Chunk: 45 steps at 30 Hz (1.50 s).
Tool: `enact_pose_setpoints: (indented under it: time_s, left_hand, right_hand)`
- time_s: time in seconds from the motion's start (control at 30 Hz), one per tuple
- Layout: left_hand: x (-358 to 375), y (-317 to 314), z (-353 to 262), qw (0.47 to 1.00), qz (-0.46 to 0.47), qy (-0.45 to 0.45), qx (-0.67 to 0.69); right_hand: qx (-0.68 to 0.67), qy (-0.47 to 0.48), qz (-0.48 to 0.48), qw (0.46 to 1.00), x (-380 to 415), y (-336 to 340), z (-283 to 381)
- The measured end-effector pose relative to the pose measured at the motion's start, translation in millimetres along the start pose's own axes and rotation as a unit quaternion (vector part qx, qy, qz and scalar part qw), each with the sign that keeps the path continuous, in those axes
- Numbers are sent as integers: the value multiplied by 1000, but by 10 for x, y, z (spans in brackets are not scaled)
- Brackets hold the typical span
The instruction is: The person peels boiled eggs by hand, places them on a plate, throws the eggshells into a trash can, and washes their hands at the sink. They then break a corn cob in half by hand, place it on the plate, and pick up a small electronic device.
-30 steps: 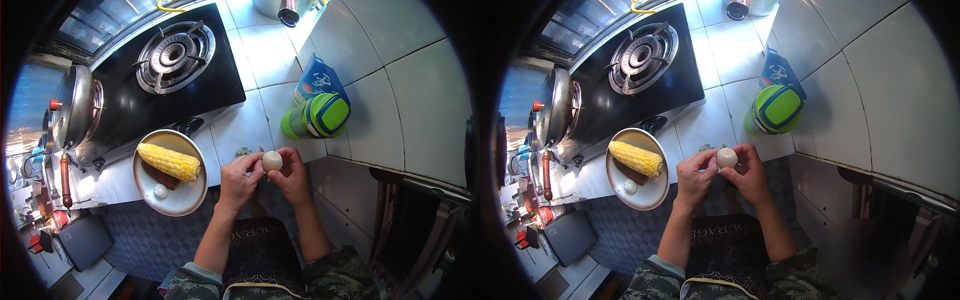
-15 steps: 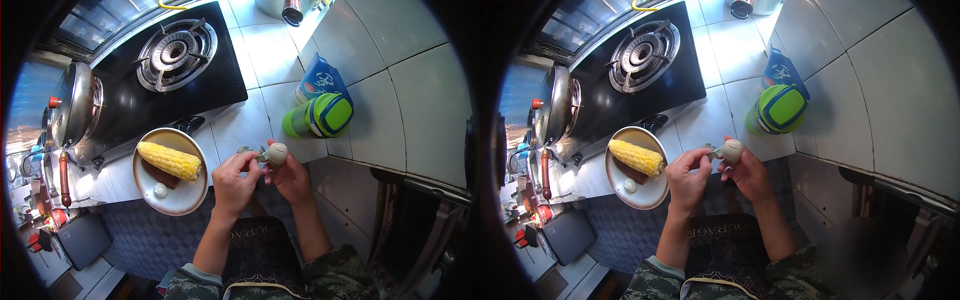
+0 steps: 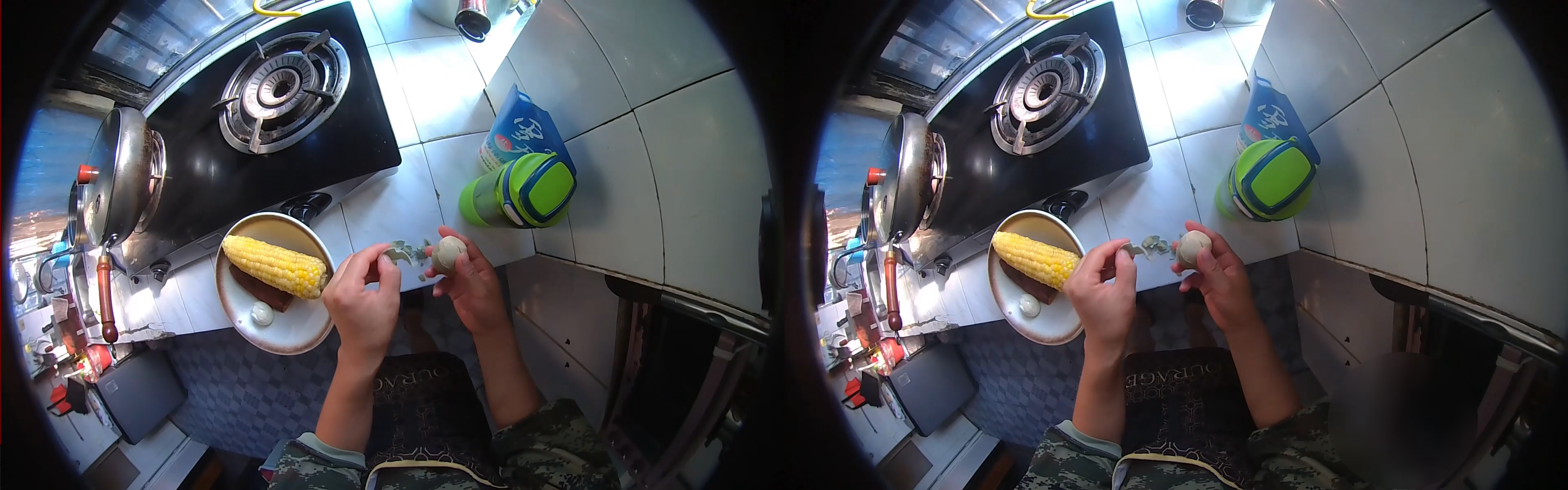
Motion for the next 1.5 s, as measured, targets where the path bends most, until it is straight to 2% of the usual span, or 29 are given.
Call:
enact_pose_setpoints:
  time_s: [0.03, 0.1, 0.13, 0.2, 0.27, 0.33, 0.43, 0.57, 0.63, 0.73, 1.3, 1.37, 1.5]
  left_hand:
    - [0, -22, 83, 1000, 0, 0, 0]
    - [33, -254, 284, 983, 111, -16, -146]
    - [51, -290, 242, 974, 110, -64, -189]
    - [84, -321, 190, 981, 107, -83, -135]
    - [124, -357, 112, 986, 105, -100, -83]
    - [165, -437, 97, 987, 141, -70, 13]
    - [179, -452, 68, 986, 162, -24, 32]
    - [180, -407, -8, 989, 135, -66, 5]
    - [201, -404, -45, 985, 121, -120, -22]
    - [209, -397, -70, 984, 110, -134, -30]
    - [234, -400, -59, 978, 145, -139, -55]
    - [232, -401, -49, 979, 150, -128, -53]
    - [222, -407, -11, 982, 142, -117, -39]
  right_hand:
    - [35, -4, -33, 999, 6, 57, -5]
    - [72, -7, -65, 995, 13, 124, -22]
    - [55, -12, -74, 996, 14, 148, -53]
    - [38, -16, -85, 996, 20, 132, -100]
    - [61, 30, -115, 991, 49, 57, -62]
    - [63, 37, -109, 991, 80, -19, -80]
    - [89, 60, -108, 988, 100, -95, -55]
    - [162, 98, -127, 974, 138, -131, 4]
    - [171, 90, -140, 971, 134, -160, 43]
    - [182, 91, -150, 968, 131, -160, 71]
    - [224, 132, -118, 958, 101, -134, 67]
    - [226, 74, -150, 960, 108, -86, 61]
    - [232, 75, -135, 960, 107, -87, 93]
Point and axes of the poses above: each hand's wrist, its own x-axis away from the middle knuckle, its own y-axis out of the back of the hand, z = x × y, the point moved 7 cm from there along -x, towards the middle knuckle, and after that the axes turned 2 degrees about -y, right-handed, at the moved point
